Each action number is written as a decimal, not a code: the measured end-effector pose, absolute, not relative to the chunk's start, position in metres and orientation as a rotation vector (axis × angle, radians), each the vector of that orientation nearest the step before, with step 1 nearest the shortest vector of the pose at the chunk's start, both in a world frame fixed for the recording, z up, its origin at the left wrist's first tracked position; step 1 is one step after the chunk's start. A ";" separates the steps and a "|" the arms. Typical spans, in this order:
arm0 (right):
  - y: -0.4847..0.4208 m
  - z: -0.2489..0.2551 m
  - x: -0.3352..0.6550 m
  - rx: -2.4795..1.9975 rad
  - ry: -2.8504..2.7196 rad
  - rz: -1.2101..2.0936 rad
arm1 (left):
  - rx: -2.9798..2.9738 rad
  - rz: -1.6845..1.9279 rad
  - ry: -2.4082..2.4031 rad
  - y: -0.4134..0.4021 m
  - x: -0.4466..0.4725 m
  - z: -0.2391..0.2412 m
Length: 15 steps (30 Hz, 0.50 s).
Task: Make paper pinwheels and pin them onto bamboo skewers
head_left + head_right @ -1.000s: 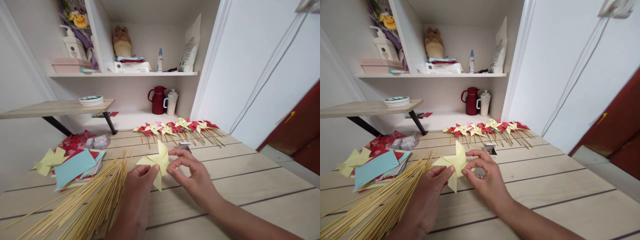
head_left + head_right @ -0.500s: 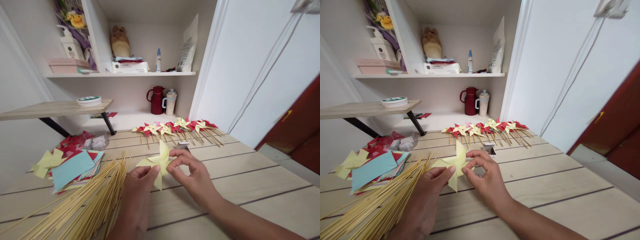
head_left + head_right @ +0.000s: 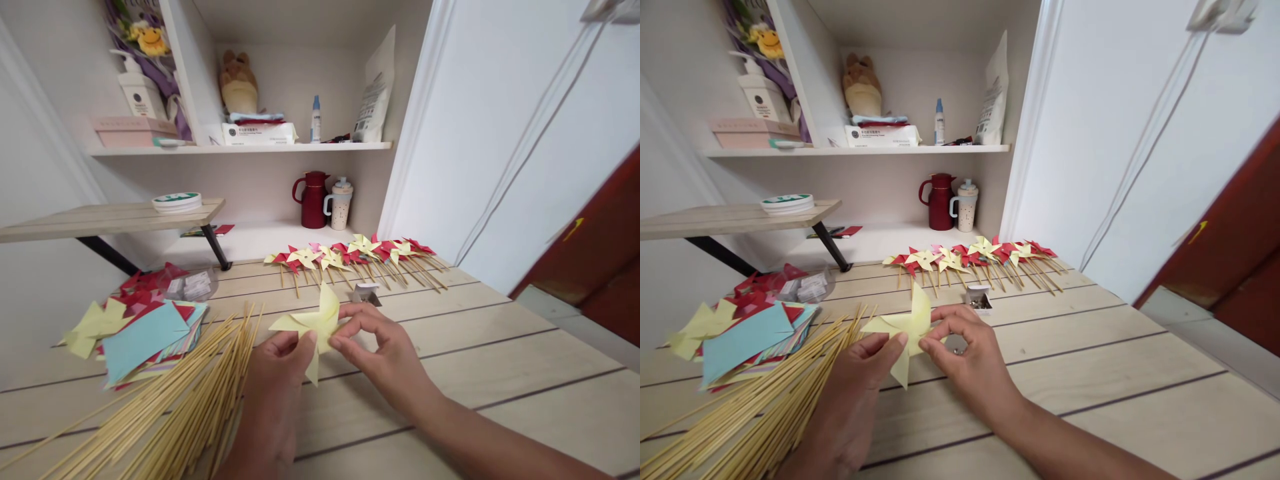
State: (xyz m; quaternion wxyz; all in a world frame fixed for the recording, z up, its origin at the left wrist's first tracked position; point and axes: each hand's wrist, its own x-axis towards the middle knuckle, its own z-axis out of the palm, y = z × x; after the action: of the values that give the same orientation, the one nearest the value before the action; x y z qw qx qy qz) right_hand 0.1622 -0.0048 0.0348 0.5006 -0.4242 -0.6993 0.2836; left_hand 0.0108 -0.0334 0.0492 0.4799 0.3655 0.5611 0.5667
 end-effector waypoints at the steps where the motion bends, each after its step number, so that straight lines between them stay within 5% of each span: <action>1: -0.004 0.035 0.163 -1.020 -1.697 0.685 | 0.896 1.390 1.377 -0.033 0.011 0.049; 15: -0.003 0.041 0.175 -0.940 -1.976 -0.076 | 1.690 1.585 1.735 -0.027 0.007 0.042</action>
State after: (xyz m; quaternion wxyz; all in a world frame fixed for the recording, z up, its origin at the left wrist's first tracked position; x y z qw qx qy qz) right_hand 0.1752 -0.0035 0.0408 0.4585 -0.3815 -0.8020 -0.0308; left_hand 0.0069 -0.0273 0.0417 0.1235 0.5794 0.5948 0.5434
